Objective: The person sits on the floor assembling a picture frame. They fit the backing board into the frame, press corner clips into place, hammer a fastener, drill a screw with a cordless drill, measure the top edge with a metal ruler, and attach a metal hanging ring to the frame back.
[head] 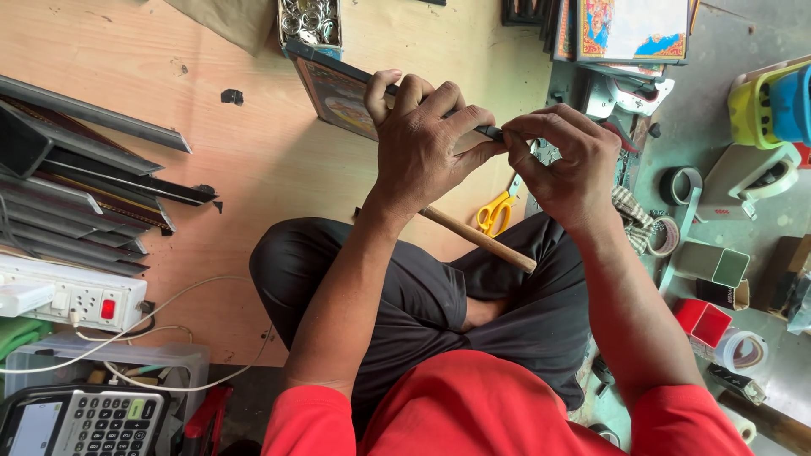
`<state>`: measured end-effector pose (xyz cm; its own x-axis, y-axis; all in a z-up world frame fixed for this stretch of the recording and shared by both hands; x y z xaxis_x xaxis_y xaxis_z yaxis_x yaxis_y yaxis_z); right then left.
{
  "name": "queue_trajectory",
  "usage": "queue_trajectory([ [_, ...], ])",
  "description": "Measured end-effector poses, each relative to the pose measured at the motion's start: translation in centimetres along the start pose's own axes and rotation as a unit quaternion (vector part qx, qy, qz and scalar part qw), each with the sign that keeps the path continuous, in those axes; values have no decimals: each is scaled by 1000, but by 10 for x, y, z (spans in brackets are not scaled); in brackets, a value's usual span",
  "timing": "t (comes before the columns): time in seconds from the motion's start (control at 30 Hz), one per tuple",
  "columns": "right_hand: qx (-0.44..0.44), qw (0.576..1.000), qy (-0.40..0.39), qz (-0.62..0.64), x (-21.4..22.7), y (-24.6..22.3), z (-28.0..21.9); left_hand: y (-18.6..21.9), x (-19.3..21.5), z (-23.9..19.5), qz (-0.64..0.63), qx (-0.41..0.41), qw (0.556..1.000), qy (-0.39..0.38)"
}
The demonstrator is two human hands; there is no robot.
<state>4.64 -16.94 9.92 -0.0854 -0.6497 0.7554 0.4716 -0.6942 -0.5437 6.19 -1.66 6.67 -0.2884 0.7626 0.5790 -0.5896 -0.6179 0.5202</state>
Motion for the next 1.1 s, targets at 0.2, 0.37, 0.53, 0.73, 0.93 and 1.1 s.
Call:
queue_trajectory([
  [0.2,7,999,-28,-39,1,-8,5,2,2,1,-1,-1,1000,-1],
  [0.37,28,994,-45,-99,0,-19,10,2,3,1,-5,0,1000,-3],
  [0.53,56,982,-23,-178,-8,-25,1,-1,6,3,-42,18,999,-4],
  [0.73,136,969,111,-171,-7,-41,-19,3,11,8,-68,47,996,-30],
  [0.93,164,962,139,-168,-10,-40,-29,5,2,12,-37,67,995,-64],
  [1.1,130,975,128,-128,-10,-27,-45,10,2,13,-23,70,994,-81],
])
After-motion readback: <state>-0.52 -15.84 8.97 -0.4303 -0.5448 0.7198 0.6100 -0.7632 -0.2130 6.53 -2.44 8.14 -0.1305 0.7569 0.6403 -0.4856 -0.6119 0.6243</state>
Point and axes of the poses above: each hand's wrist, its own z-axis towards the middle knuckle, its own x-axis out of the back of the hand, y = z × x, the point moved 9 cm from there along z, towards the middle knuckle, and after that the axes turned 2 degrees about x, right-handed, at the moved point
